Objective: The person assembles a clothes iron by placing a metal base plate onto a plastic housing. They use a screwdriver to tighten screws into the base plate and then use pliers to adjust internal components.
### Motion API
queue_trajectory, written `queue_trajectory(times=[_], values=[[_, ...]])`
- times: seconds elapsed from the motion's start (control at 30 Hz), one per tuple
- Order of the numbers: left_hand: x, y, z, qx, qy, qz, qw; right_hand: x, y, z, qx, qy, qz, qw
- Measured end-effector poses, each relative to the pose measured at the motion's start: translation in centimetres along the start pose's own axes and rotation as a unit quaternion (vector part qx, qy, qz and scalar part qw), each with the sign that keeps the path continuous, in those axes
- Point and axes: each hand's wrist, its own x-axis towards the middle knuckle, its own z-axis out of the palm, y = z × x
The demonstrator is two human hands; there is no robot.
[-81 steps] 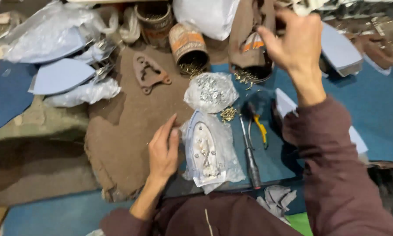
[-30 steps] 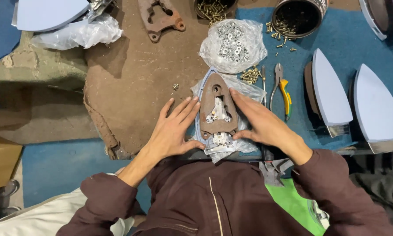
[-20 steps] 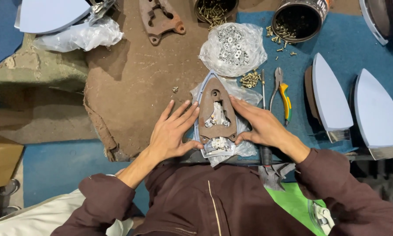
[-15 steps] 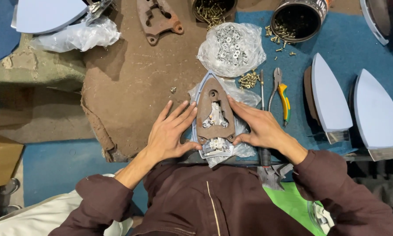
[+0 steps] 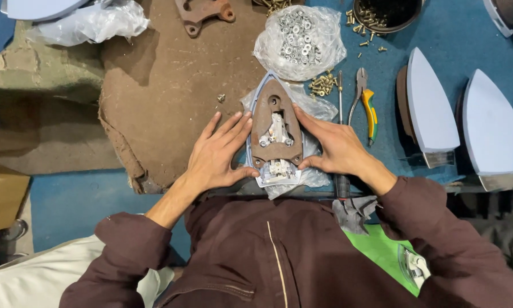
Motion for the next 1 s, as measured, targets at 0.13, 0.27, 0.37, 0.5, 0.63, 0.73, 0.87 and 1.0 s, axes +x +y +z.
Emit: queue_trajectory(times=[0.13, 0.27, 0.37, 0.5, 0.63, 0.73, 0.87, 1.0], values=[[-0.1, 0.1, -0.1, 0.006, -0.006, 0.000, 1.000, -0.1, 0.2, 0.3, -0.001, 0.005, -0.002, 1.000], [-0.1, 0.1, 0.0, 0.014, -0.002, 0.003, 1.000, -0.1, 0.5, 0.3, -0.006, 0.005, 0.000, 1.000], [-0.2, 0.0, 0.0, 0.015, -0.004, 0.002, 1.000, -0.1, 0.8, 0.5, -0.003, 0.007, -0.003, 1.000], [-0.1, -0.2, 0.0, 0.016, 0.000, 0.011, 1.000, -0.1, 1.0, 0.7, 0.001, 0.017, 0.001, 1.000], [0.2, -0.1, -0.3, 0.019, 0.001, 0.016, 1.000, 0.0, 0.9, 0.6, -0.001, 0.018, 0.009, 1.000], [0.4, -0.5, -0.3, 0.009, 0.001, 0.016, 1.000, 0.2, 0.9, 0.6, 0.004, 0.027, 0.007, 1.000], [0.2, -0.1, -0.4, 0.014, -0.001, 0.020, 1.000, 1.3, -0.6, -2.2, 0.077, -0.022, 0.000, 0.997], [0.2, -0.1, -0.2, -0.009, 0.020, 0.007, 1.000, 5.3, 3.5, -3.8, 0.074, 0.088, 0.000, 0.993]])
